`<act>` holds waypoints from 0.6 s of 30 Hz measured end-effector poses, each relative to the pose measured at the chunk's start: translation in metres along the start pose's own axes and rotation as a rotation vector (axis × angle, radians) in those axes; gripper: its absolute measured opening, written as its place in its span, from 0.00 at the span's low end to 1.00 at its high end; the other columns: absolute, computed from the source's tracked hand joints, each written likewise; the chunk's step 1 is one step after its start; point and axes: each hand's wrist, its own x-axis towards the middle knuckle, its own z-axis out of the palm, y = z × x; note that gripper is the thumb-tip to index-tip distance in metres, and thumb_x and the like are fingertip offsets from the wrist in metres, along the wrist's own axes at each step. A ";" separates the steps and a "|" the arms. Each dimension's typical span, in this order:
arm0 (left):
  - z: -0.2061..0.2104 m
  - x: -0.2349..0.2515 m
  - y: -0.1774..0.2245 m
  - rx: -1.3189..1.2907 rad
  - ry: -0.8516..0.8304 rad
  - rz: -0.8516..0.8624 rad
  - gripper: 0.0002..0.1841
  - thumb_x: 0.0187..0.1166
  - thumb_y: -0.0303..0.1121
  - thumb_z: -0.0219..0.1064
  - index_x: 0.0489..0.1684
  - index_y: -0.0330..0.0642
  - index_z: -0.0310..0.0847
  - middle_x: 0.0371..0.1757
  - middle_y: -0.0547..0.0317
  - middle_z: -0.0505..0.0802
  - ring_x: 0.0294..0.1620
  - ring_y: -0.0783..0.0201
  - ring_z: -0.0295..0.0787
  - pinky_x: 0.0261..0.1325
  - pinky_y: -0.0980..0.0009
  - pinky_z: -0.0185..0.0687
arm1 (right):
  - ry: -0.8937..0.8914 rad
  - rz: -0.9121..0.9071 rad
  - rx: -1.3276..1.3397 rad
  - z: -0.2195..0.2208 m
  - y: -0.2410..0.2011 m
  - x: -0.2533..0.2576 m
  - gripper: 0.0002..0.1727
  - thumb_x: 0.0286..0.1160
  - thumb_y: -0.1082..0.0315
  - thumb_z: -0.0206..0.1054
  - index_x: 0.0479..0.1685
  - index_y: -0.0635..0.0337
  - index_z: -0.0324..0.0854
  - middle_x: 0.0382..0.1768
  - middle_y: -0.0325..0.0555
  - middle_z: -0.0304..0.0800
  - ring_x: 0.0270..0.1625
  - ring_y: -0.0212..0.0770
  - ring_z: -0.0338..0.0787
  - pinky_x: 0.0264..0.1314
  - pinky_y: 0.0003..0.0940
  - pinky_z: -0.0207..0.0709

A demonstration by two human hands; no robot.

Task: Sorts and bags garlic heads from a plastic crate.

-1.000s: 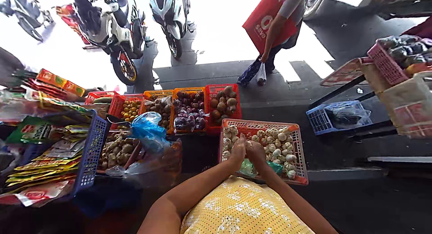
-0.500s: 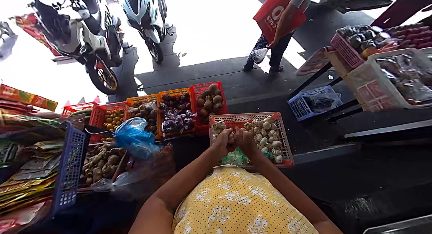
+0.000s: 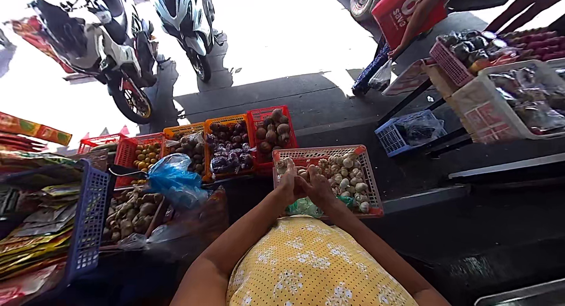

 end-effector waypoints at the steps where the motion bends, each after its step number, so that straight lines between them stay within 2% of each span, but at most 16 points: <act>1: 0.000 0.000 -0.002 0.126 -0.012 -0.003 0.48 0.78 0.77 0.18 0.61 0.51 0.77 0.31 0.54 0.89 0.26 0.61 0.83 0.25 0.66 0.77 | 0.028 0.006 -0.005 0.001 0.002 0.004 0.44 0.85 0.30 0.42 0.62 0.69 0.77 0.47 0.61 0.90 0.55 0.59 0.91 0.61 0.61 0.80; 2: 0.001 -0.002 -0.004 0.241 -0.027 -0.003 0.48 0.77 0.76 0.16 0.56 0.50 0.76 0.26 0.56 0.86 0.19 0.63 0.77 0.18 0.69 0.70 | 0.063 -0.001 -0.003 0.002 0.003 0.007 0.41 0.89 0.36 0.38 0.54 0.69 0.80 0.42 0.61 0.89 0.53 0.60 0.91 0.58 0.60 0.80; 4: 0.000 -0.005 -0.010 0.413 -0.070 -0.013 0.45 0.81 0.73 0.17 0.44 0.46 0.74 0.19 0.59 0.79 0.13 0.65 0.69 0.16 0.70 0.66 | 0.117 -0.038 -0.012 0.000 0.004 0.012 0.38 0.91 0.49 0.32 0.47 0.71 0.83 0.41 0.63 0.90 0.53 0.61 0.91 0.59 0.60 0.79; 6: 0.001 -0.009 -0.011 0.448 -0.088 -0.010 0.43 0.83 0.71 0.19 0.36 0.45 0.72 0.16 0.62 0.75 0.11 0.67 0.65 0.15 0.73 0.64 | 0.151 -0.064 0.007 -0.001 0.001 0.013 0.36 0.92 0.57 0.31 0.49 0.74 0.85 0.44 0.67 0.92 0.56 0.61 0.92 0.63 0.57 0.79; 8: 0.001 -0.012 -0.008 0.368 -0.087 -0.009 0.40 0.85 0.69 0.21 0.34 0.47 0.71 0.16 0.63 0.73 0.10 0.69 0.62 0.13 0.75 0.59 | 0.189 -0.097 0.046 0.000 -0.001 0.014 0.32 0.93 0.61 0.35 0.49 0.76 0.85 0.43 0.68 0.92 0.55 0.61 0.92 0.63 0.55 0.79; 10: 0.000 -0.015 -0.003 0.286 -0.065 -0.026 0.36 0.89 0.66 0.24 0.33 0.48 0.70 0.15 0.65 0.72 0.09 0.71 0.58 0.12 0.76 0.53 | 0.207 -0.121 0.084 0.000 -0.002 0.015 0.27 0.93 0.65 0.40 0.53 0.78 0.84 0.42 0.69 0.92 0.54 0.61 0.93 0.64 0.53 0.80; 11: 0.000 -0.015 0.000 0.244 -0.047 -0.042 0.34 0.91 0.64 0.27 0.32 0.47 0.70 0.14 0.65 0.72 0.09 0.71 0.57 0.12 0.77 0.51 | 0.235 -0.146 0.099 0.002 0.000 0.016 0.25 0.93 0.66 0.43 0.52 0.79 0.84 0.40 0.68 0.91 0.50 0.60 0.93 0.61 0.52 0.81; 13: -0.003 -0.013 0.003 0.142 -0.031 -0.087 0.33 0.91 0.63 0.30 0.31 0.47 0.70 0.14 0.65 0.73 0.08 0.72 0.58 0.11 0.78 0.51 | 0.268 -0.182 0.136 0.007 0.006 0.017 0.23 0.92 0.67 0.47 0.52 0.80 0.82 0.38 0.69 0.90 0.48 0.60 0.93 0.59 0.51 0.82; 15: -0.005 -0.010 0.005 0.025 -0.046 -0.110 0.33 0.90 0.64 0.30 0.31 0.48 0.70 0.14 0.65 0.72 0.08 0.72 0.58 0.11 0.78 0.52 | 0.246 -0.177 0.185 0.007 0.012 0.017 0.21 0.92 0.69 0.48 0.56 0.82 0.80 0.44 0.71 0.90 0.52 0.60 0.92 0.63 0.49 0.82; 16: -0.005 -0.010 0.007 -0.021 -0.050 -0.114 0.33 0.90 0.64 0.30 0.32 0.48 0.70 0.14 0.65 0.72 0.08 0.72 0.59 0.11 0.78 0.52 | 0.226 -0.163 0.217 0.006 0.017 0.017 0.20 0.92 0.70 0.47 0.59 0.81 0.80 0.46 0.70 0.90 0.53 0.58 0.92 0.64 0.49 0.82; 18: -0.007 -0.007 0.009 -0.083 -0.050 -0.119 0.34 0.89 0.65 0.29 0.31 0.48 0.70 0.15 0.65 0.73 0.08 0.73 0.59 0.10 0.79 0.52 | 0.216 -0.137 0.277 0.005 0.028 0.020 0.20 0.92 0.71 0.44 0.65 0.72 0.79 0.45 0.59 0.91 0.48 0.50 0.92 0.58 0.46 0.84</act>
